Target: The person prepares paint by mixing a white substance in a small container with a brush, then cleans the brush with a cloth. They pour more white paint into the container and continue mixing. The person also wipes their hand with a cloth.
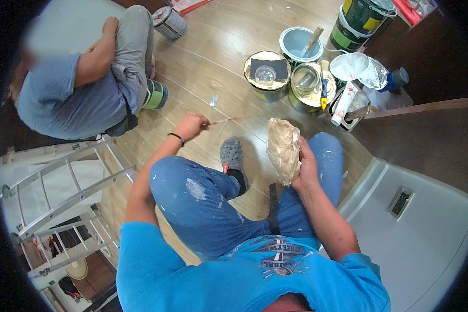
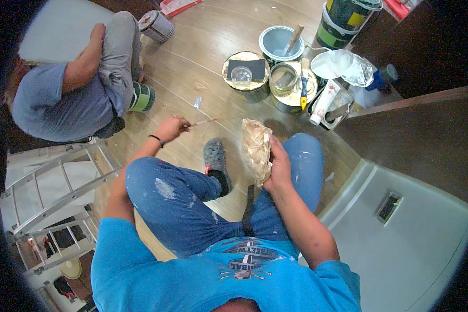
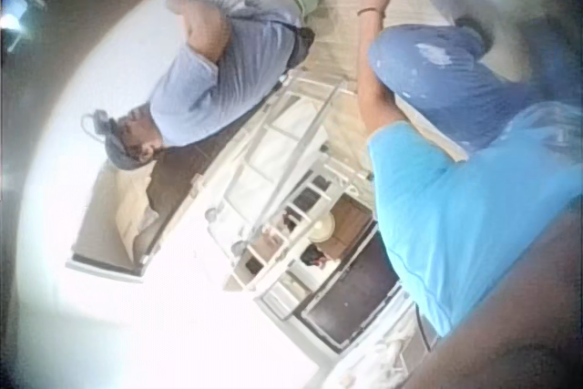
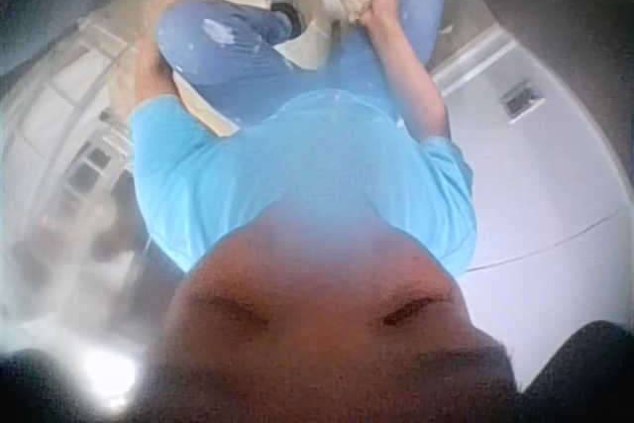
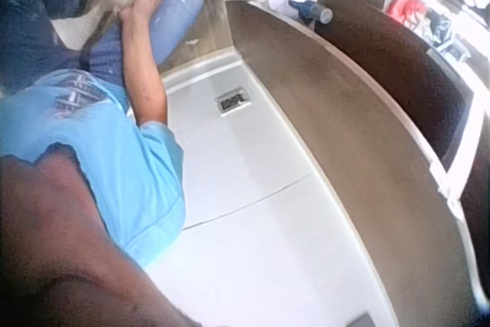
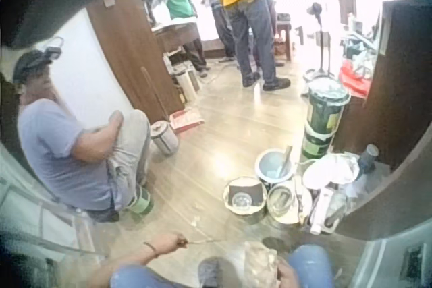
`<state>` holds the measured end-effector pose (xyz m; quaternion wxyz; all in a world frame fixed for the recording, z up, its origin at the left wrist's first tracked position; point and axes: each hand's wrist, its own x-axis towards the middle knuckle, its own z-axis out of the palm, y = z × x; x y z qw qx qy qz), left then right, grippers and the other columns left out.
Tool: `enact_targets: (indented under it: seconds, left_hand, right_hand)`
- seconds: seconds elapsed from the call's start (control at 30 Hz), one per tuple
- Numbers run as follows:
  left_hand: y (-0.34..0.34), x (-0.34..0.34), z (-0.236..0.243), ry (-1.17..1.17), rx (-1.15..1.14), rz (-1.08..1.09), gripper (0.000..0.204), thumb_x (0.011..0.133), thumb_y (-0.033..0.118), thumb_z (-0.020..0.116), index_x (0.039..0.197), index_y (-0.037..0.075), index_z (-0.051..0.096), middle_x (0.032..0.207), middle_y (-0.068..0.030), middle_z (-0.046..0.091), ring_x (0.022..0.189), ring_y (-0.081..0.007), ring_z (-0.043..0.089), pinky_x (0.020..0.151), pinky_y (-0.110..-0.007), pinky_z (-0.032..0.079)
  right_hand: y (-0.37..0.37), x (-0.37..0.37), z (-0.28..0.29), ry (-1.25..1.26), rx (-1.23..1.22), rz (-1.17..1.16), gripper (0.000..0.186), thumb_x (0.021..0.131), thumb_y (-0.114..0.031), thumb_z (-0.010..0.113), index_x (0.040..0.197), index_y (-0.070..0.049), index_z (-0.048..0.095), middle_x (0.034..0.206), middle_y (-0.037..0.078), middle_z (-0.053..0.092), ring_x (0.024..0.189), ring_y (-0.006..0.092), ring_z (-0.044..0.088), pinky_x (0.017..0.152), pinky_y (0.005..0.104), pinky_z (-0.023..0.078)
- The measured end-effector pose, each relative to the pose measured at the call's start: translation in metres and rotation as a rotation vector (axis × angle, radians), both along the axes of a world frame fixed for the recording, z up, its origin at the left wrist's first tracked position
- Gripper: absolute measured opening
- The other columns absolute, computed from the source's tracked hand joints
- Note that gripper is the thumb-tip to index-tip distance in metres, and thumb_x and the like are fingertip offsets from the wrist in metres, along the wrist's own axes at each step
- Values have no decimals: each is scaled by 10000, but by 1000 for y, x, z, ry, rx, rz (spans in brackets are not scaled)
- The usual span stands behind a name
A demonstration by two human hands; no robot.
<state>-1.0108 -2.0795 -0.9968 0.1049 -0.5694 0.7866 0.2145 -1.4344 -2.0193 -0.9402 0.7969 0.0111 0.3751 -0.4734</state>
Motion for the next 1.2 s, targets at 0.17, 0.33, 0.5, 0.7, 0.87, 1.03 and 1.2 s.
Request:
enact_targets:
  seconds: [0.17, 0.33, 0.5, 0.7, 0.87, 1.03, 1.2]
  left_hand:
    - [8, -39, -93, -111, 9, -140, 225, 998, 322, 729, 1137, 171, 821, 1027, -81, 764, 1037, -314, 727, 912, -479, 536]
    - [-4, -64, -134, -129, -50, -208, 225, 1028, 327, 673, 1156, 204, 811, 1047, -46, 750, 1056, -276, 717, 957, -434, 486]
    - [-42, -107, -91, 212, -249, 176, 406, 940, 370, 819, 1246, 112, 753, 1086, -107, 731, 1102, -327, 688, 975, -503, 474]
    - [-117, -156, 10, 479, -652, 113, 811, 809, 581, 908, 1394, 78, 659, 1464, -187, 563, 1394, -393, 511, 1166, -544, 360]
    - [-147, -168, 14, 356, -475, 28, 839, 787, 536, 933, 1445, 115, 625, 1539, -162, 540, 1480, -378, 468, 1220, -595, 262]
    - [-135, -159, 73, 485, -398, -60, 755, 837, 433, 920, 1456, 126, 615, 1444, -111, 679, 1321, -308, 645, 1194, -516, 351]
    - [-104, -166, 187, 335, -270, -283, 714, 880, 330, 877, 1489, 101, 582, 1394, -137, 679, 1276, -351, 657, 1113, -474, 464]
  right_hand:
    - [3, -7, -8, 91, -18, -18, 360, 1156, -293, 570, 1396, -34, 643, 1309, 103, 741, 1162, 212, 744, 1017, 400, 620]
    - [7, -16, -14, 101, 12, -55, 352, 1150, -285, 581, 1382, -28, 642, 1286, 106, 741, 1150, 206, 745, 1001, 395, 625]
    - [10, -28, -10, 142, 6, -136, 356, 1147, -292, 583, 1383, -31, 643, 1317, 113, 737, 1181, 229, 743, 1023, 404, 619]
    - [5, -24, -5, 90, 5, -155, 373, 1151, -320, 560, 1388, -44, 644, 1333, 117, 733, 1197, 246, 741, 1050, 431, 611]
    - [4, -20, 2, 69, 15, -158, 356, 1155, -313, 556, 1371, -47, 651, 1292, 114, 748, 1171, 236, 749, 1030, 421, 618]
    - [5, -21, -2, 145, -103, -234, 257, 1146, -234, 610, 1301, -49, 697, 1159, 82, 780, 1065, 169, 754, 941, 340, 623]
    - [-8, -7, 31, 472, -309, -301, 174, 1099, -151, 701, 1203, -20, 749, 1088, 49, 771, 1003, 126, 709, 898, 292, 574]
